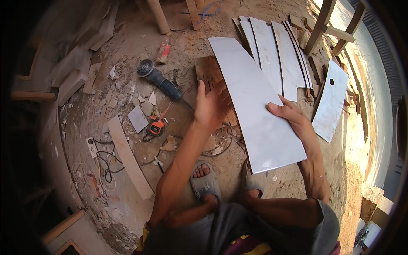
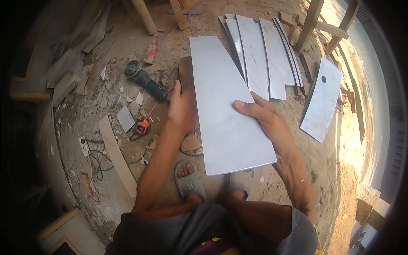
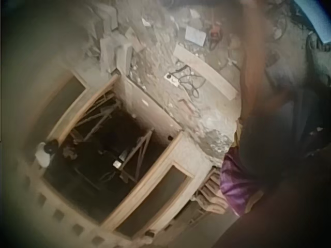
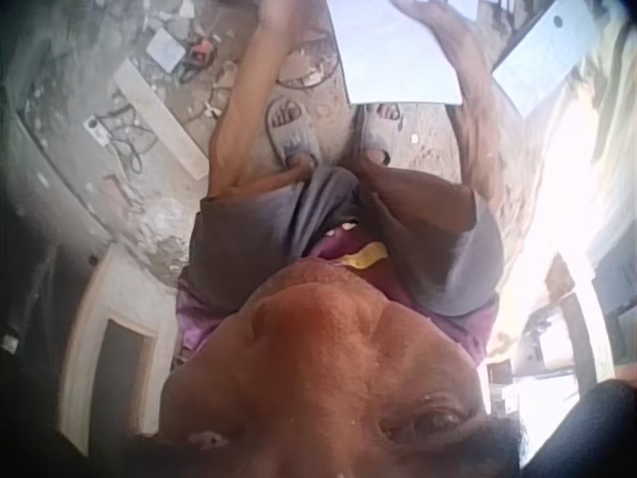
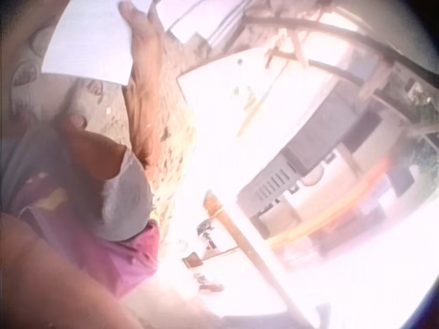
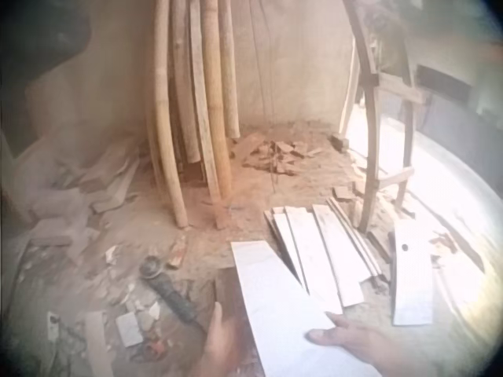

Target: The person measures a white tile with a tape measure and marks a line with a pencil after wiping the tile with a cloth and moving other tiles aside.

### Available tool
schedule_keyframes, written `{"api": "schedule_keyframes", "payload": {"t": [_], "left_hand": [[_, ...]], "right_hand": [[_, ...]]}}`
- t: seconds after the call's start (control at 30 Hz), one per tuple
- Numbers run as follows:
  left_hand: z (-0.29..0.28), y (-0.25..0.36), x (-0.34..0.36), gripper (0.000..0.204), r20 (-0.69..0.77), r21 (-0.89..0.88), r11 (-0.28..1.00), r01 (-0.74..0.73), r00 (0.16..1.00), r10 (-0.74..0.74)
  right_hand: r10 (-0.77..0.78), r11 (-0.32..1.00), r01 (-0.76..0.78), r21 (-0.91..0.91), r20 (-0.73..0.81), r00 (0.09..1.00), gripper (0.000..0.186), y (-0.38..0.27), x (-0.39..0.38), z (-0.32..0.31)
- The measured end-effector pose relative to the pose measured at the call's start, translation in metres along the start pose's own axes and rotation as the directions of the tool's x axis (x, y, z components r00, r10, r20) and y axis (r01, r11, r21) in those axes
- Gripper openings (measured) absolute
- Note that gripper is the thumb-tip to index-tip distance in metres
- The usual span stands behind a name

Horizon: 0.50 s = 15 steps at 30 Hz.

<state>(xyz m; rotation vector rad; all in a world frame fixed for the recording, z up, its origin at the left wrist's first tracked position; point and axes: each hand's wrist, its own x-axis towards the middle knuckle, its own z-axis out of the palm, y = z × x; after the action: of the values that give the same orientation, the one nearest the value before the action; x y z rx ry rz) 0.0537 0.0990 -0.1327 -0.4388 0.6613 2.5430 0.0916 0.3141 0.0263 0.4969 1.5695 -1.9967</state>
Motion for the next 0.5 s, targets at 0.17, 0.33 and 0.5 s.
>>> {"api": "schedule_keyframes", "payload": {"t": [0.17, 0.33, 0.5], "left_hand": [[-0.004, 0.004, -0.019, 0.088, 0.005, 0.062, 0.995, -0.084, 0.996, 0.084], [0.011, 0.016, -0.033, 0.08, 0.035, 0.089, 0.984, -0.155, 0.988, 0.152], [0.029, 0.018, -0.041, 0.078, 0.017, 0.224, 0.957, -0.183, 0.983, 0.184]], "right_hand": [[-0.014, 0.995, 0.001, -0.103, -0.125, 0.992, 0.095, -0.004, 0.004, -0.003], [0.001, 0.996, -0.011, -0.084, -0.117, 0.993, 0.101, -0.002, 0.006, -0.003], [0.014, 0.999, -0.019, -0.041, -0.121, 0.993, 0.088, -0.007, 0.002, 0.006]]}}
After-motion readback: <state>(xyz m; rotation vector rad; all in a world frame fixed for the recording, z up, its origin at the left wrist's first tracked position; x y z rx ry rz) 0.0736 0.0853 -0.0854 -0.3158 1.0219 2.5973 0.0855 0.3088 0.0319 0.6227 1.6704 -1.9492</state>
